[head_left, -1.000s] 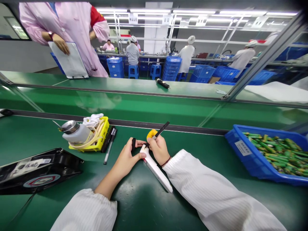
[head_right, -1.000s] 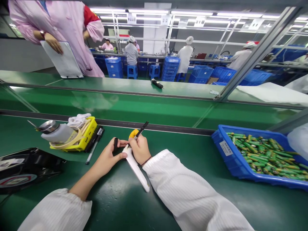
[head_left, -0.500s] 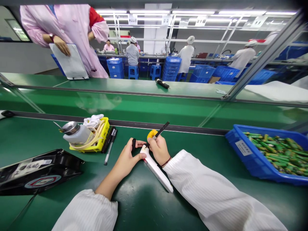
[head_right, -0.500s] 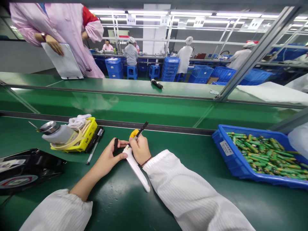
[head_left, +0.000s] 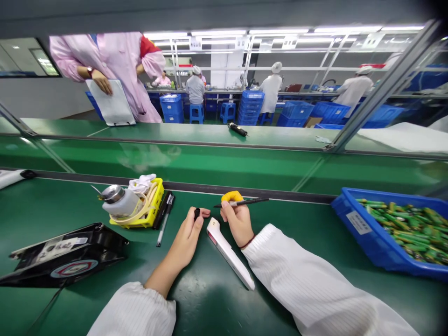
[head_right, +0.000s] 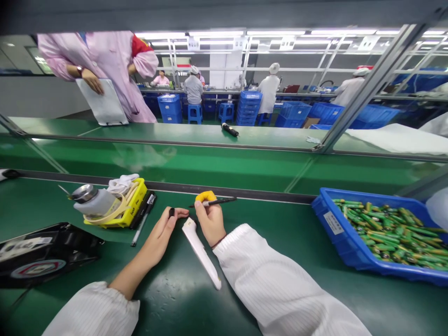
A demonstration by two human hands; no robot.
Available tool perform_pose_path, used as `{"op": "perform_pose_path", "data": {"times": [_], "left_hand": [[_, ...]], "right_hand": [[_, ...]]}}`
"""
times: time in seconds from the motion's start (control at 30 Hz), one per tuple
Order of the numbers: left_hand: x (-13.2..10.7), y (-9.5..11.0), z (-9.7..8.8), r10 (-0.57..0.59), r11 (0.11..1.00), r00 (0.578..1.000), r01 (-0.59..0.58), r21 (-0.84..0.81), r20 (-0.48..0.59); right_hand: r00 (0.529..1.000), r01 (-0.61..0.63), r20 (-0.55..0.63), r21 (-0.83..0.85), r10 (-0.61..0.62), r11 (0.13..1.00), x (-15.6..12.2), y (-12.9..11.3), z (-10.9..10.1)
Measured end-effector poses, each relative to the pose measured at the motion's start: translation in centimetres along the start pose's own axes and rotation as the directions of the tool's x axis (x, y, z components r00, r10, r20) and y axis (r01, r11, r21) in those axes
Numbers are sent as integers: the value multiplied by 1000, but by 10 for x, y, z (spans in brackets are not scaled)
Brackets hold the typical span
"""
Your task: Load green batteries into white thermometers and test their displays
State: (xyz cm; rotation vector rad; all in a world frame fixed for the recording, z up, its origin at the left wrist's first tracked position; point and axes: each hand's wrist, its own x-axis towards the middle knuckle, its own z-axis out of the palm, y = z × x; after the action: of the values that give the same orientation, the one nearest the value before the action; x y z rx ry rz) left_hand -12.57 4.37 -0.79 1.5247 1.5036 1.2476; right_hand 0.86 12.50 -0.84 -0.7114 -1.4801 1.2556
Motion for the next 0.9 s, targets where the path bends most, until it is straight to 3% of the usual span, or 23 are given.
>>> {"op": "perform_pose_path", "data": {"times": [0.13, 0.3, 0.5, 0.67, 0.77, 0.9], "left_hand": [[2, 4, -4, 62, 983, 996, -49, 177, -71], [4, 5, -3, 102, 971, 993, -87, 221, -58], [1, 5, 0, 169, 952, 982, -141, 271, -83], [4, -7, 2, 262, 910, 955, -198, 366, -136], [6, -16, 3, 319, 887, 932, -229, 401, -172], [8, -24, 4, 390, 857, 898, -273, 438, -205]], "right_hand": [[999, 25, 39, 67, -28, 997, -1, -14, 3], [993, -61, 104, 102, 51, 993, -5, -20, 7], [967, -54, 245, -61, 67, 997, -5, -21, 5], [931, -54, 346, -172, 112, 984, 2, -30, 4], [903, -96, 394, -207, 173, 974, 5, -43, 2], [884, -220, 372, -203, 283, 954, 7, -61, -3]]}}
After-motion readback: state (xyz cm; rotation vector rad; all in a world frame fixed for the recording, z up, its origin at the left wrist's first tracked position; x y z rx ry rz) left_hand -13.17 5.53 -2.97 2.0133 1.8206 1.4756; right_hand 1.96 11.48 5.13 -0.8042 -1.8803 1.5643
